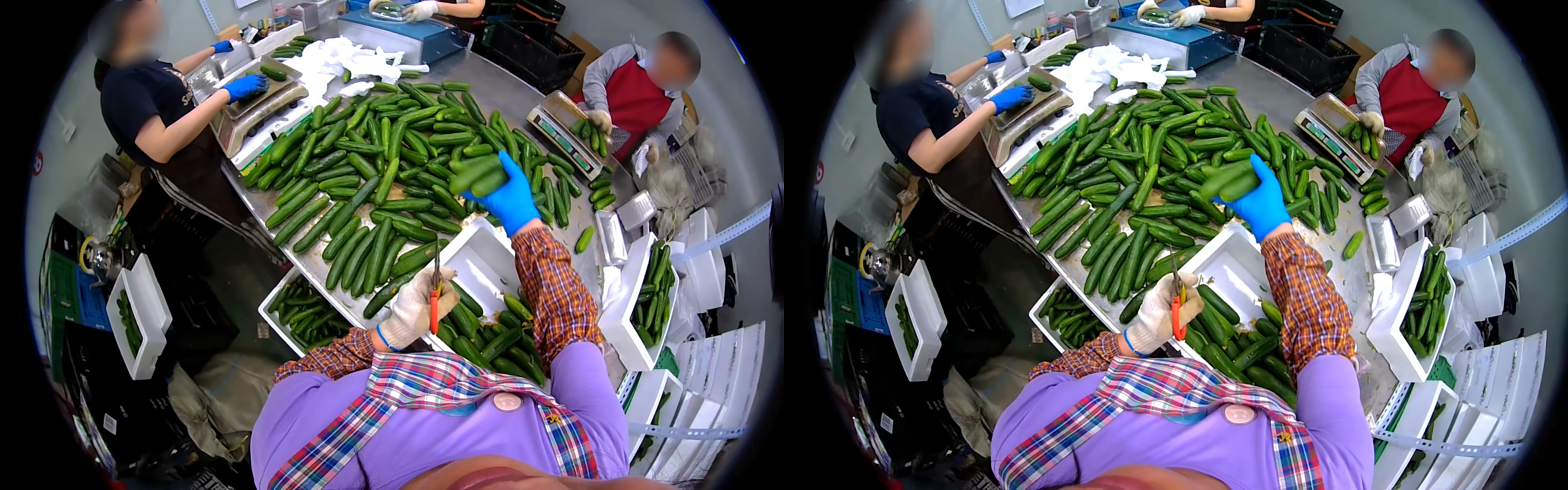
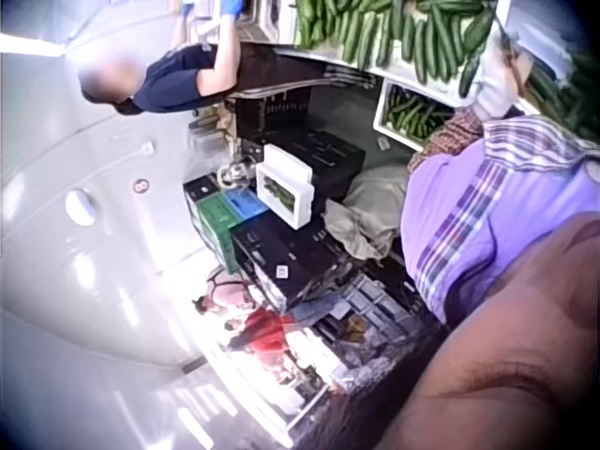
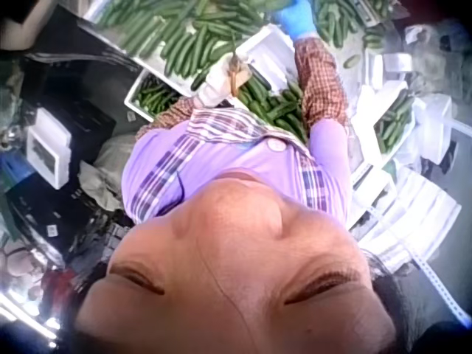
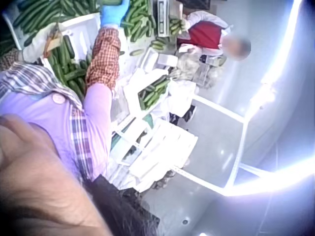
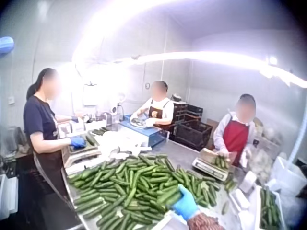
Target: The person sorts through a large pile of cucumbers on a table, uses a pair of shears to trim the ends or stems off individual cucumbers, and places the trimmed items into a white plastic tray.
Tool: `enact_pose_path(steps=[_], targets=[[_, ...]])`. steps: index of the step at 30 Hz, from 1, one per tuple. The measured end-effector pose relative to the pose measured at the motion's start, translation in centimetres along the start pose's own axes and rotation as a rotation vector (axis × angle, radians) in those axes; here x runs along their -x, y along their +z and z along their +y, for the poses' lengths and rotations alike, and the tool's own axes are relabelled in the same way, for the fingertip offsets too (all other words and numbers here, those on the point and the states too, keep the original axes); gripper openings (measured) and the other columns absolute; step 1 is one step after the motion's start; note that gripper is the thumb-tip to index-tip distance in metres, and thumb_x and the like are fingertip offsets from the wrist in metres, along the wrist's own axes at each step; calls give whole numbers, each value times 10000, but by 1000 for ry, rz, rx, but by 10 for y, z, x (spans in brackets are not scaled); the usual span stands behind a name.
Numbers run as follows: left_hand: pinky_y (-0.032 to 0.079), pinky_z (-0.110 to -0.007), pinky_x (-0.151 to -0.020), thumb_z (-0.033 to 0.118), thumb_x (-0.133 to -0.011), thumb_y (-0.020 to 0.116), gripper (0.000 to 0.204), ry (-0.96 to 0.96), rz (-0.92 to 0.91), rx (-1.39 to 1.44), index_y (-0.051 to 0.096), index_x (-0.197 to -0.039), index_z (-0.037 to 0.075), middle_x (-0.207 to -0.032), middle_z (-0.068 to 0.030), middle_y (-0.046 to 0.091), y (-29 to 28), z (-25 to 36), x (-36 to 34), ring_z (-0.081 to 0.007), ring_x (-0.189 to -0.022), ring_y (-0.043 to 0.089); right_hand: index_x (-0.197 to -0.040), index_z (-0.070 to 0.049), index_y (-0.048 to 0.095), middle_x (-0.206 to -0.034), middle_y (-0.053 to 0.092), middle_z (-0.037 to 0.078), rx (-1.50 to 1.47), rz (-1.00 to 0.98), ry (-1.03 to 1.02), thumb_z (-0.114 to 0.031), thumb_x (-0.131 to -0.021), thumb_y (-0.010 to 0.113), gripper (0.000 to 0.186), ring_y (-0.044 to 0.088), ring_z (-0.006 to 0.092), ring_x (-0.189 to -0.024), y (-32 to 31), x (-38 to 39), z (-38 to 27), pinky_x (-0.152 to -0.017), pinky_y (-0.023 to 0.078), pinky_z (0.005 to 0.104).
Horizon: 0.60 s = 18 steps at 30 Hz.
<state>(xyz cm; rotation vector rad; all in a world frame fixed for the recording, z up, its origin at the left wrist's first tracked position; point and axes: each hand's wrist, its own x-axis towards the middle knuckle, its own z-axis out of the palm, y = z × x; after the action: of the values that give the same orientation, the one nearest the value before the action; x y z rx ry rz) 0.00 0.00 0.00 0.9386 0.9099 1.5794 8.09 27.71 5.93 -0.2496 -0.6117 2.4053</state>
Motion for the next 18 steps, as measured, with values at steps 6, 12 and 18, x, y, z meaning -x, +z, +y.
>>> enact_pose_path(steps=[6, 12, 18], targets=[[496, -278, -767, -55, -859, 644, 403, -56, 56, 32, 473, -1216, 19, -872, -44, 584, 6, 9, -3, -130, -800, 588, -1519, -15, 22, -1562, 123, 228, -91, 97, 46, -392, -934, 590, 898, 254, 480, -1389, 49, -15, -16, -1103, 278, 634], [499, -279, -768, -67, -865, 630, 383, -33, 57, 74, 478, -1205, 20, -876, -45, 582, 2, 1, 0, -129, -808, 589, -1372, -25, 480, -1295, 569, 159, 505, 43, 88, -283, -965, 534, 484, 574, 303, -1174, 42, 45, -1, -1011, 469, 455], [472, -244, -697, -71, -863, 633, 388, 29, -13, -1, 483, -1209, 19, -854, -21, 563, 5, -3, -4, -100, -755, 554, -1250, -81, 619, -1113, 676, 108, 1504, 125, 426, -456, -884, 639, 524, 646, 194, -980, 13, 134, 41, -821, 521, 315]])
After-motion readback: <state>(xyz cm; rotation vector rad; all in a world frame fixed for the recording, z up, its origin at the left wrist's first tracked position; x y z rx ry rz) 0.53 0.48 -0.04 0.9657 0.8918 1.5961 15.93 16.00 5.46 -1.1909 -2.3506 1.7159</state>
